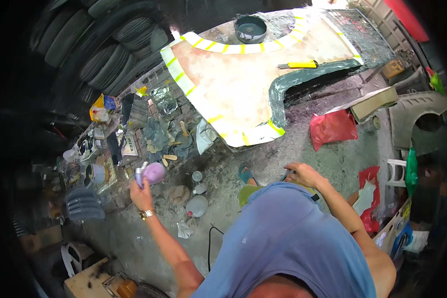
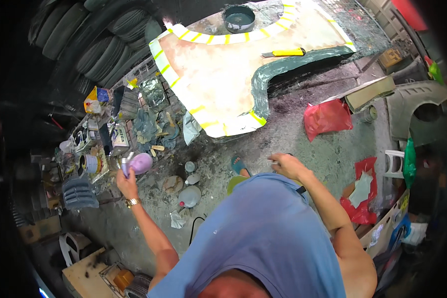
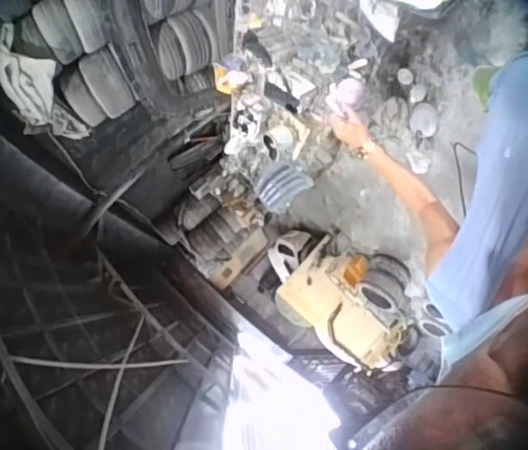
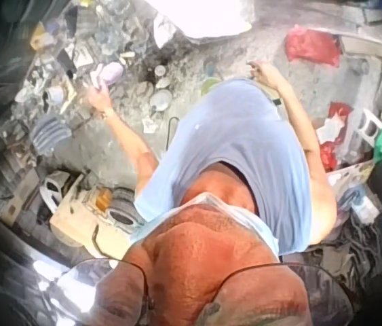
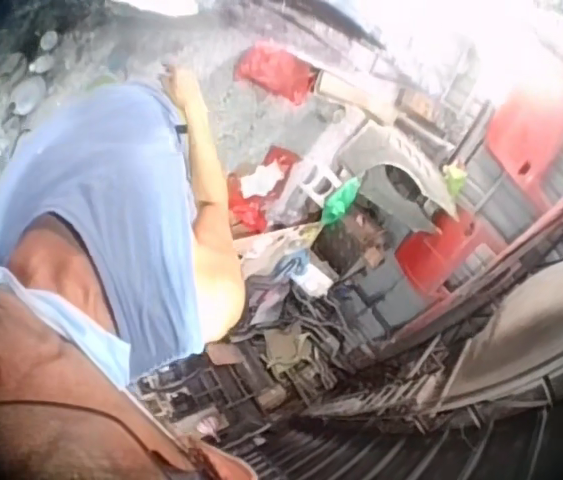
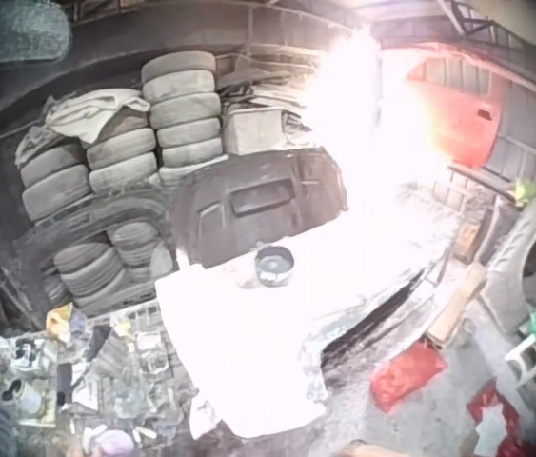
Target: The person applies masking tape to the edges of a car bumper, using a utility knife to cut the tape and a spray bottle to clean the surface. They repeatedly smooth the tape and remove excess pieces to prepare the bumper for painting.
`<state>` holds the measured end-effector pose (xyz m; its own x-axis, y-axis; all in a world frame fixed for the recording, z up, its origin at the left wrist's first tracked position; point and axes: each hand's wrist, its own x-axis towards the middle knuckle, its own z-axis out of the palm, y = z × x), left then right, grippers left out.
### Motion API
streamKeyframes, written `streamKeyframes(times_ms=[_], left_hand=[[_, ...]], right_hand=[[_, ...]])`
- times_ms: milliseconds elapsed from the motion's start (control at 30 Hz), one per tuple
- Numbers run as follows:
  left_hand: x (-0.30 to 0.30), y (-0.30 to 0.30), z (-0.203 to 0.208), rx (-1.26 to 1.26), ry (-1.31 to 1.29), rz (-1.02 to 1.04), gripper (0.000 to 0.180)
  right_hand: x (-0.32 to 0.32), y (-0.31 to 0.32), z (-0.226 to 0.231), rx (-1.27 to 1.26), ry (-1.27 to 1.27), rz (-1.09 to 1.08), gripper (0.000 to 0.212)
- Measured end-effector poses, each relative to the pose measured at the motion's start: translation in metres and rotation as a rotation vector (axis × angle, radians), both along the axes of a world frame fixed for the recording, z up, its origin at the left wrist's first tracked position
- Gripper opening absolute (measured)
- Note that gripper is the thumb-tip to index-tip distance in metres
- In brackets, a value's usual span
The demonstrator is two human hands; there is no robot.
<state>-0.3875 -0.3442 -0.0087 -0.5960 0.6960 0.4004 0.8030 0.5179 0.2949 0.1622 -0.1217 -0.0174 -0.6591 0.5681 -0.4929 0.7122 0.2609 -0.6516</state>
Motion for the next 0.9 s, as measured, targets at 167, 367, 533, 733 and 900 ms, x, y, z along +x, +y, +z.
streamKeyframes(times_ms=[167, 367, 533, 733, 900], left_hand=[[0.161, 0.030, 0.060, -0.040, -0.150, -0.212, 0.025], [0.354, 0.111, 0.083, -0.084, -0.324, -0.407, 0.028], [0.450, 0.209, 0.080, -0.109, -0.453, -0.373, 0.030], [0.558, 0.321, 0.084, -0.084, -0.534, -0.616, 0.047], [0.608, 0.406, 0.084, -0.060, -0.496, -0.783, 0.059]], right_hand=[[-0.056, 0.020, 0.069, -0.114, 0.250, 0.335, 0.045], [-0.005, 0.039, 0.080, 0.086, 0.582, 0.452, 0.063], [0.074, 0.067, 0.041, 0.336, 0.695, 0.168, 0.098], [0.137, 0.129, 0.013, 0.710, 0.696, -0.342, 0.087], [0.168, 0.194, 0.018, 0.871, 0.749, -0.769, 0.071]])
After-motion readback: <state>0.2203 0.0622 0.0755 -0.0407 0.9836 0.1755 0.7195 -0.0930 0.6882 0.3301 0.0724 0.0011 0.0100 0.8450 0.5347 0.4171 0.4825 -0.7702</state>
